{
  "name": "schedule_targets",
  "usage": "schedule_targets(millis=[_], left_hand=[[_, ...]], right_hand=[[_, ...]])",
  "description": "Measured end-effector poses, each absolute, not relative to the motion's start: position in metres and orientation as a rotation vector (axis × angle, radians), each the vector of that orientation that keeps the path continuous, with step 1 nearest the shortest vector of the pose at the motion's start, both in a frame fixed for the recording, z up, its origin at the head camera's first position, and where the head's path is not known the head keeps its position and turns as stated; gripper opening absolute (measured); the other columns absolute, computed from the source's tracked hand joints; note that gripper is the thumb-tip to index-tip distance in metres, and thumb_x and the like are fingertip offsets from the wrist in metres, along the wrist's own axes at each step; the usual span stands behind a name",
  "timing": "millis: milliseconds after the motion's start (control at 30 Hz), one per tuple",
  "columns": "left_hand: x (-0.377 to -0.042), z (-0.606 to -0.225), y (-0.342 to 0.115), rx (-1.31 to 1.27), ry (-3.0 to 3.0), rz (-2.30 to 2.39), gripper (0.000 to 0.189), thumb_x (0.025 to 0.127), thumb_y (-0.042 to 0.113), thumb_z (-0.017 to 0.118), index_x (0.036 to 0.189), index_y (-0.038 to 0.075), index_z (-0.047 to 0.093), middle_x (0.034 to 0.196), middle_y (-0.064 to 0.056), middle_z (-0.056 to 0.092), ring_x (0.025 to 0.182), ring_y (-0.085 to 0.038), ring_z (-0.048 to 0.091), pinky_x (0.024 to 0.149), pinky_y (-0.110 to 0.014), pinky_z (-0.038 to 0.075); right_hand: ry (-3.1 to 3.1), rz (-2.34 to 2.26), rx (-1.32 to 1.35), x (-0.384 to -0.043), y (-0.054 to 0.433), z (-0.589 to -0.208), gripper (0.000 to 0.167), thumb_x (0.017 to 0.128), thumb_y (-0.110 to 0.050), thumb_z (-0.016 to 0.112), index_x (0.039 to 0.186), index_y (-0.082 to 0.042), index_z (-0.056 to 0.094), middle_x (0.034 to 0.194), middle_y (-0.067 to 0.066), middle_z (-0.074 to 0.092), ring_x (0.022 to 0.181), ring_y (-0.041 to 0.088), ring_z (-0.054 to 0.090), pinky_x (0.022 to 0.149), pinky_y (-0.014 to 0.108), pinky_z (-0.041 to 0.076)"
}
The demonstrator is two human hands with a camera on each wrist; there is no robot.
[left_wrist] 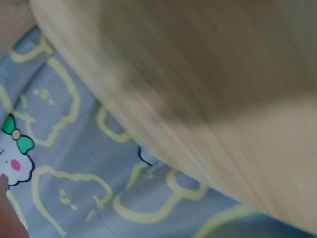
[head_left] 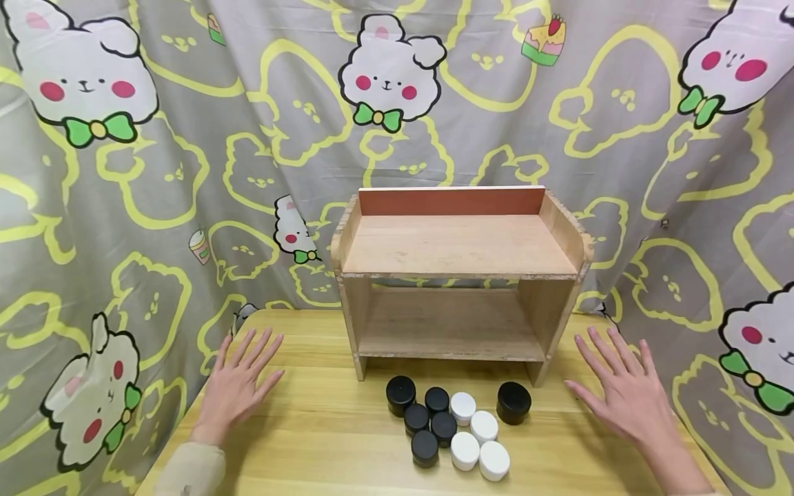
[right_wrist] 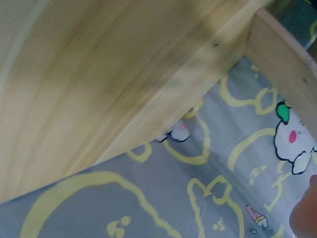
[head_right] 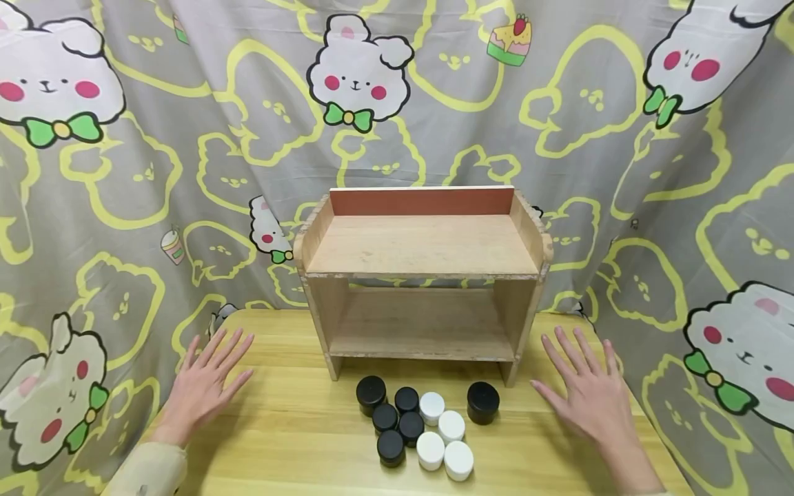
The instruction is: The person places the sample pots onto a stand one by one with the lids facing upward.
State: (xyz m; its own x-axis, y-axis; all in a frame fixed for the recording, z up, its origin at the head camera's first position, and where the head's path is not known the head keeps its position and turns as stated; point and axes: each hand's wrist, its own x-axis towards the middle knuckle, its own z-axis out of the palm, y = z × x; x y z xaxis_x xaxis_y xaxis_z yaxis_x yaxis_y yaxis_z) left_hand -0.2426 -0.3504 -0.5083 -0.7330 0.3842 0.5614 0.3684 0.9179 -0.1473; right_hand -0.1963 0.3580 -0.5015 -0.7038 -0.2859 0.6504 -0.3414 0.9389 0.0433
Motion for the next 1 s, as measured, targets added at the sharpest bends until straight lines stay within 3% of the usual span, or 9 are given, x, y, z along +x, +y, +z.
schedule_targets(millis=[233,400,500,600,633,700,800,1000], left_hand=[[-0.256,-0.479,-0.320,-0.495,-2.426,-0.102,0.072,0.094,0.045,0.065,0.160,0.029,0.041,0.156,-0.007,0.053,0.137,-0.038,0.051,0.120,-0.060,0.024],[-0.273,-0.442,-0.293,-0.475,-2.372,-0.222,0.072,0.096,0.043,0.064,0.162,0.031,0.037,0.158,-0.003,0.052,0.130,-0.037,0.055,0.114,-0.059,0.033],[-0.286,-0.419,-0.274,-0.471,-2.334,-0.288,0.069,0.099,0.046,0.060,0.162,0.034,0.035,0.160,0.000,0.049,0.130,-0.035,0.055,0.110,-0.058,0.038],[-0.297,-0.396,-0.255,-0.481,-2.304,-0.359,0.067,0.101,0.047,0.056,0.162,0.034,0.034,0.160,0.001,0.048,0.131,-0.033,0.054,0.102,-0.058,0.044],[-0.301,-0.389,-0.249,-0.484,-2.299,-0.386,0.066,0.101,0.048,0.055,0.162,0.035,0.034,0.161,0.002,0.048,0.132,-0.033,0.054,0.099,-0.058,0.046],[-0.304,-0.375,-0.237,-0.486,-2.304,-0.461,0.065,0.102,0.048,0.053,0.163,0.036,0.032,0.161,0.001,0.048,0.133,-0.032,0.053,0.092,-0.059,0.048],[-0.309,-0.357,-0.222,-0.493,-2.307,-0.603,0.064,0.105,0.048,0.049,0.164,0.039,0.028,0.162,-0.002,0.046,0.138,-0.034,0.049,0.092,-0.063,0.048],[-0.321,-0.332,-0.204,-0.618,-2.232,-0.916,0.059,0.108,0.041,0.046,0.164,0.033,0.028,0.164,-0.004,0.042,0.138,-0.036,0.049,0.105,-0.060,0.044]], right_hand=[[-2.432,0.220,0.449,-0.189,0.332,-0.490,0.081,0.096,-0.064,0.056,0.162,-0.022,0.036,0.173,-0.002,0.023,0.162,0.020,0.009,0.129,0.051,-0.002],[-2.479,0.370,0.472,-0.180,0.306,-0.484,0.085,0.091,-0.045,0.071,0.163,-0.020,0.035,0.170,0.006,0.029,0.160,0.023,0.016,0.129,0.039,-0.003],[-2.509,0.503,0.483,-0.173,0.291,-0.483,0.086,0.088,-0.038,0.076,0.162,-0.021,0.037,0.164,0.012,0.040,0.152,0.036,0.032,0.126,0.057,0.013],[-2.549,0.668,0.499,-0.165,0.274,-0.485,0.083,0.089,-0.032,0.078,0.161,-0.020,0.039,0.159,0.016,0.045,0.139,0.043,0.044,0.106,0.075,0.032],[-2.560,0.720,0.508,-0.162,0.269,-0.486,0.081,0.090,-0.030,0.078,0.161,-0.021,0.040,0.156,0.017,0.048,0.135,0.044,0.047,0.098,0.077,0.037],[-2.574,0.808,0.536,-0.157,0.259,-0.489,0.078,0.091,-0.027,0.078,0.160,-0.021,0.042,0.152,0.016,0.051,0.131,0.042,0.051,0.094,0.077,0.042],[-2.578,0.868,0.584,-0.150,0.249,-0.494,0.072,0.092,-0.024,0.078,0.157,-0.022,0.046,0.145,0.007,0.058,0.127,0.031,0.056,0.092,0.069,0.049],[-2.549,0.933,0.698,-0.144,0.241,-0.507,0.060,0.090,-0.016,0.080,0.146,-0.022,0.059,0.132,-0.006,0.064,0.116,0.004,0.059,0.088,0.037,0.056]])
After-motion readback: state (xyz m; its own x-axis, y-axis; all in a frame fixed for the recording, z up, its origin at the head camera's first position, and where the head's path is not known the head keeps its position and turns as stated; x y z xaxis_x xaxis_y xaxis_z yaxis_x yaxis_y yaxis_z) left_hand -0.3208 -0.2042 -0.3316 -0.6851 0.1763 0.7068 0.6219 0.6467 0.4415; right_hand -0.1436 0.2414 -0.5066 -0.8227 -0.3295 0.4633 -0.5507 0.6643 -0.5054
